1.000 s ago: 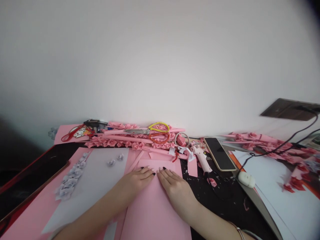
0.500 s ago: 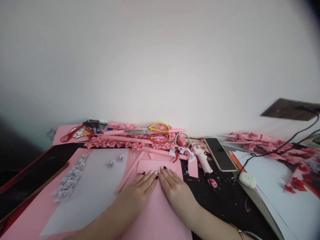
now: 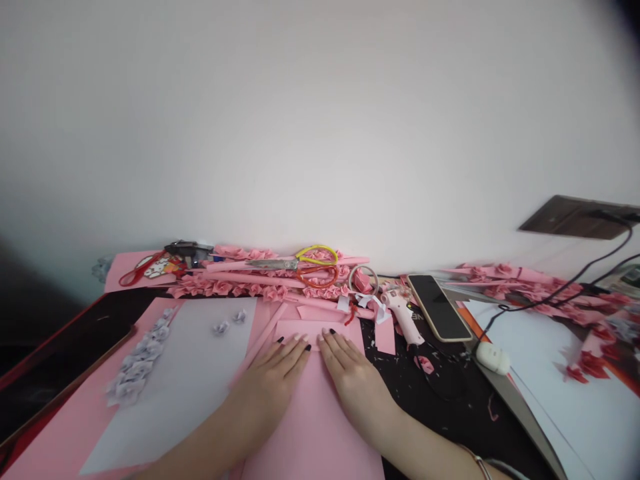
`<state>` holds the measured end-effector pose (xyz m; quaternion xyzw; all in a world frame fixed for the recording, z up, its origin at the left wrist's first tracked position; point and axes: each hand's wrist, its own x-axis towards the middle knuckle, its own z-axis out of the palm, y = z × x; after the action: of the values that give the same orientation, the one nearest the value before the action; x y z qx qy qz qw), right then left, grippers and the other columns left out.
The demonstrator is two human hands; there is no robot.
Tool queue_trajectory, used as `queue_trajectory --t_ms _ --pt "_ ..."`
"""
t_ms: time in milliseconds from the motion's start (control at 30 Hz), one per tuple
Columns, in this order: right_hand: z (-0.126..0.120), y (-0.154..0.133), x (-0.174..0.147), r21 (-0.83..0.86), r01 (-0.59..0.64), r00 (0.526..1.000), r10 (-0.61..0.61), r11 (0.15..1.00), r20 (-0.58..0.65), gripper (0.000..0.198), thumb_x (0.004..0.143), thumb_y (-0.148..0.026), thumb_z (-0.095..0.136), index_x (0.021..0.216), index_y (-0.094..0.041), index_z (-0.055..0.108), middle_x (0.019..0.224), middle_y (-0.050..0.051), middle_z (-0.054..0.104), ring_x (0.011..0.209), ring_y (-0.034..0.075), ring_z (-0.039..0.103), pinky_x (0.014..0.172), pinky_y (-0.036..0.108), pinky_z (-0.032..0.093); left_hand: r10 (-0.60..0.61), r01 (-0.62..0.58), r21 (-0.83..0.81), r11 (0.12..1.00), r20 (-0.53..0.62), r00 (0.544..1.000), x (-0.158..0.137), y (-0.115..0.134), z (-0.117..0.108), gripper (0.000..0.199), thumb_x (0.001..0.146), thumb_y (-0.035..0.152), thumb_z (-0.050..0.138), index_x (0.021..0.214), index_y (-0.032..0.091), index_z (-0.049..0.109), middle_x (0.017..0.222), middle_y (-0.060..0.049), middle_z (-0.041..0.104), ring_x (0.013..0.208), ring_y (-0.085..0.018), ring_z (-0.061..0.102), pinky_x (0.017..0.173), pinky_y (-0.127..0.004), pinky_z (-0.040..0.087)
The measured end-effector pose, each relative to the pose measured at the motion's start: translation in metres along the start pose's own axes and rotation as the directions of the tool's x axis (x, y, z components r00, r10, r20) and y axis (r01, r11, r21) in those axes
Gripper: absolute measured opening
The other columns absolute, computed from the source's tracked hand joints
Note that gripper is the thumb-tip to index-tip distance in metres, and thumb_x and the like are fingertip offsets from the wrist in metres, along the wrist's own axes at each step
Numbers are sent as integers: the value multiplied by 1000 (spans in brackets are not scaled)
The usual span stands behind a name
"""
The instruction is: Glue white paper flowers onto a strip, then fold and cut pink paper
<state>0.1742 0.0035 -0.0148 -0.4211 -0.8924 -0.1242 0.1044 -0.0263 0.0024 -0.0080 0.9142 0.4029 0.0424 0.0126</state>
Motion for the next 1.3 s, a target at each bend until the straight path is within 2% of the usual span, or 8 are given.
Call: queue_trajectory --t_ms 200,533,867,1067,1300 --pt "-1 0 1 13 0 999 1 1000 -37 46 83 -3 37 129 -6 41 134 16 40 125 25 35 100 40 38 -35 35 -8 999 8 999 0 -1 -1 61 73 1 31 132 15 36 139 -8 37 127 -23 33 103 -40 30" --pt "-1 -4 2 49 -24 1000 23 999 7 41 87 -12 37 127 -8 45 131 16 44 122 24 40 100 39 38 -53 55 -28 998 75 996 2 1 -4 62 73 0 28 133 14 35 140 -9 33 128 -23 32 102 -43 32" --pt "-5 -5 3 49 -14 999 12 999 40 42 86 -9 34 126 -7 46 130 17 46 120 24 43 98 39 40 -72 88 -110 990 142 987 2 0 -8 64 72 1 29 134 14 32 142 -8 30 129 -23 28 104 -41 29" --pt "-5 -6 3 56 -26 997 22 998 72 42 85 -10 37 127 -8 45 130 18 44 120 25 43 97 40 40 -78 89 -89 992 123 989 3 2 -8 64 71 0 29 133 15 35 140 -8 34 127 -21 33 103 -40 30" --pt "-3 -8 3 33 -36 999 35 999 34 40 86 -12 39 126 -10 46 129 17 47 118 23 45 96 39 41 -76 80 -63 995 59 995 2 2 -2 62 72 1 30 131 16 38 138 -7 38 125 -22 37 101 -42 33"
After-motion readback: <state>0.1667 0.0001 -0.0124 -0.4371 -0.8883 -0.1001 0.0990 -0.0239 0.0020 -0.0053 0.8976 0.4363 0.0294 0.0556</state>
